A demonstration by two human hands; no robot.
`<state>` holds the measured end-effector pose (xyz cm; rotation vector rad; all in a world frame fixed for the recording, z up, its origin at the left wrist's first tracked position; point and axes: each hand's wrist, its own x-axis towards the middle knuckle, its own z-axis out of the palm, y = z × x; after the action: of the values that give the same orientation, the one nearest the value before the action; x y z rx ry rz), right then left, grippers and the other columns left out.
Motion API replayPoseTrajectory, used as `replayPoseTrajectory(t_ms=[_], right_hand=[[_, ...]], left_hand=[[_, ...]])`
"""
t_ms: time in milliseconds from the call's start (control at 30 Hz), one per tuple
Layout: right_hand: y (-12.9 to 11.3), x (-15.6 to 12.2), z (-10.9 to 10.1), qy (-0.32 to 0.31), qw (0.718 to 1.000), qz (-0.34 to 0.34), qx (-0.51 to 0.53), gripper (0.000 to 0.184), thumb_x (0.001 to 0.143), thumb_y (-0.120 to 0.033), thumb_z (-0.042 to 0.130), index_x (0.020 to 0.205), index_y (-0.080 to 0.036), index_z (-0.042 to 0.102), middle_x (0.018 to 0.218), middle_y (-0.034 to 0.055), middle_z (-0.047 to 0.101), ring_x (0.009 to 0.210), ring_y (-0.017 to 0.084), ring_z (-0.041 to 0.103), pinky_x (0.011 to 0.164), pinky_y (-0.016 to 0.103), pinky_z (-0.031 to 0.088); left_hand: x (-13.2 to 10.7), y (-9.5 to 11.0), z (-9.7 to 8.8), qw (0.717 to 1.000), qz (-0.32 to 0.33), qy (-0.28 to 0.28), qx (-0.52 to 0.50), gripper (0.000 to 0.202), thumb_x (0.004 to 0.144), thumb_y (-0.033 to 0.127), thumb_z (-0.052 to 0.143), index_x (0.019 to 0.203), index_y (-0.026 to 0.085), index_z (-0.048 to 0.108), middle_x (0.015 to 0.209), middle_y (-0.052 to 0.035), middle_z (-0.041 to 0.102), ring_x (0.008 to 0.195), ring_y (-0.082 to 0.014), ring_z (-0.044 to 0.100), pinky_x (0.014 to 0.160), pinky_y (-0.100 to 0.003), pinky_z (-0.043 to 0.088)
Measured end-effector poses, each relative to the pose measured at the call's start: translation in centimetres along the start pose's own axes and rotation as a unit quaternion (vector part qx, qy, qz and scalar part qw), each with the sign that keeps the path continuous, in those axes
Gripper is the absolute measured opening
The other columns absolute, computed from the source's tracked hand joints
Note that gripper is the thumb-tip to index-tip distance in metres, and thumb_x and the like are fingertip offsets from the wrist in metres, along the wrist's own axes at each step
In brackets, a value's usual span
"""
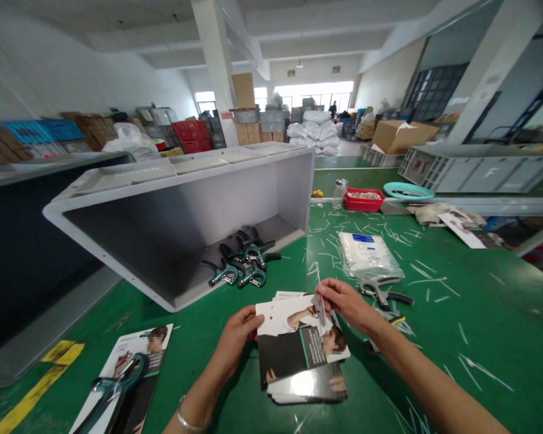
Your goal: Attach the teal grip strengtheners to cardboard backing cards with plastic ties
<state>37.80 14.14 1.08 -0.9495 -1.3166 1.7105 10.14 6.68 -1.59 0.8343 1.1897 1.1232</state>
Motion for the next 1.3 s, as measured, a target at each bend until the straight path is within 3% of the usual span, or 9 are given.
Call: replayPoseTrajectory(t_ms=[200, 367, 533, 733, 800, 933, 1000, 1133, 1300], right_hand=[[-0.2, 0.1, 1.8, 0.041, 0.994, -0.066, -0.078, 0.031, 0.088, -0.047, 0.064, 0.095, -0.017, 0.063, 0.069, 0.0003, 0.067, 0.061, 0.014, 0.063, 0.063, 0.028, 0.053], [-1.2, -0.3, 5.2, 0.089, 0.977, -0.145, -0.132, 0.022, 0.09, -0.042, 0.064, 0.092, -0.02, 0.059, 0.085, 0.0045, 0.074, 0.067, 0.016, 0.069, 0.063, 0.029, 0.057], [-0.4, -0.2, 8.3, 0.112, 0.961, -0.161, -0.195, 0.025, 0.093, -0.045, 0.059, 0.095, -0.02, 0.061, 0.091, 0.0068, 0.074, 0.07, 0.017, 0.07, 0.059, 0.029, 0.059], [1.2, 0.1, 8.5, 0.111, 0.946, -0.178, -0.245, 0.024, 0.095, -0.044, 0.056, 0.101, -0.022, 0.062, 0.09, 0.0071, 0.075, 0.078, 0.02, 0.072, 0.065, 0.032, 0.059], [1.6, 0.3, 8.3, 0.1, 0.927, -0.212, -0.292, 0.018, 0.097, -0.038, 0.053, 0.103, -0.022, 0.062, 0.094, 0.0071, 0.074, 0.085, 0.021, 0.071, 0.075, 0.036, 0.057], [1.6, 1.1, 7.9, 0.038, 0.879, -0.28, -0.384, 0.013, 0.096, -0.03, 0.055, 0.096, -0.023, 0.066, 0.112, 0.0071, 0.069, 0.11, 0.025, 0.061, 0.098, 0.045, 0.045], [1.5, 1.5, 7.6, 0.012, 0.894, -0.244, -0.376, 0.012, 0.094, -0.033, 0.058, 0.093, -0.023, 0.066, 0.104, 0.005, 0.07, 0.101, 0.023, 0.062, 0.092, 0.04, 0.047], [1.5, 1.7, 7.0, -0.006, 0.946, -0.143, -0.291, 0.019, 0.093, -0.04, 0.058, 0.095, -0.022, 0.065, 0.084, 0.0002, 0.066, 0.07, 0.015, 0.06, 0.065, 0.026, 0.048], [1.6, 1.7, 7.0, -0.014, 0.963, -0.114, -0.243, 0.018, 0.089, -0.039, 0.062, 0.092, -0.021, 0.065, 0.082, -0.0005, 0.064, 0.066, 0.012, 0.057, 0.058, 0.022, 0.046]], left_hand=[[-0.4, 0.7, -0.2, 1.0, 0.009, -0.006, 0.005, 0.037, 0.07, 0.038, 0.077, 0.097, 0.013, 0.072, 0.081, -0.0053, 0.07, 0.062, -0.0126, 0.059, 0.055, -0.021, 0.043], [-0.1, 1.6, -0.1, 0.999, 0.031, -0.029, 0.011, 0.041, 0.07, 0.036, 0.076, 0.105, 0.013, 0.072, 0.086, -0.0061, 0.071, 0.066, -0.013, 0.059, 0.056, -0.021, 0.042], [0.1, 1.9, -0.1, 0.997, 0.045, -0.04, 0.042, 0.043, 0.075, 0.035, 0.072, 0.111, 0.012, 0.07, 0.082, -0.005, 0.069, 0.065, -0.0127, 0.056, 0.056, -0.021, 0.041], [0.3, 1.5, -0.3, 0.996, 0.058, -0.048, 0.054, 0.043, 0.077, 0.034, 0.07, 0.114, 0.012, 0.07, 0.082, -0.0047, 0.068, 0.065, -0.013, 0.055, 0.058, -0.022, 0.042], [0.2, 1.7, -0.2, 0.995, 0.062, -0.039, 0.064, 0.043, 0.078, 0.035, 0.07, 0.114, 0.012, 0.069, 0.083, -0.005, 0.068, 0.064, -0.0128, 0.054, 0.058, -0.022, 0.041], [-0.1, 2.7, 0.3, 0.989, 0.111, -0.031, 0.095, 0.04, 0.078, 0.036, 0.071, 0.112, 0.015, 0.071, 0.101, -0.007, 0.068, 0.071, -0.0137, 0.057, 0.061, -0.022, 0.043], [-0.2, 3.0, 0.4, 0.985, 0.131, -0.051, 0.103, 0.037, 0.082, 0.04, 0.068, 0.11, 0.017, 0.071, 0.102, -0.0066, 0.069, 0.076, -0.0151, 0.058, 0.065, -0.023, 0.044], [0.1, 1.7, 0.4, 0.985, 0.117, -0.05, 0.114, 0.039, 0.093, 0.047, 0.05, 0.112, 0.018, 0.067, 0.072, -0.0005, 0.064, 0.06, -0.0117, 0.054, 0.059, -0.022, 0.041], [0.4, -1.0, -0.2, 0.974, 0.151, -0.019, 0.169, 0.018, 0.084, 0.033, 0.065, 0.094, 0.018, 0.063, 0.073, 0.0025, 0.058, 0.061, -0.0098, 0.049, 0.06, -0.02, 0.04]])
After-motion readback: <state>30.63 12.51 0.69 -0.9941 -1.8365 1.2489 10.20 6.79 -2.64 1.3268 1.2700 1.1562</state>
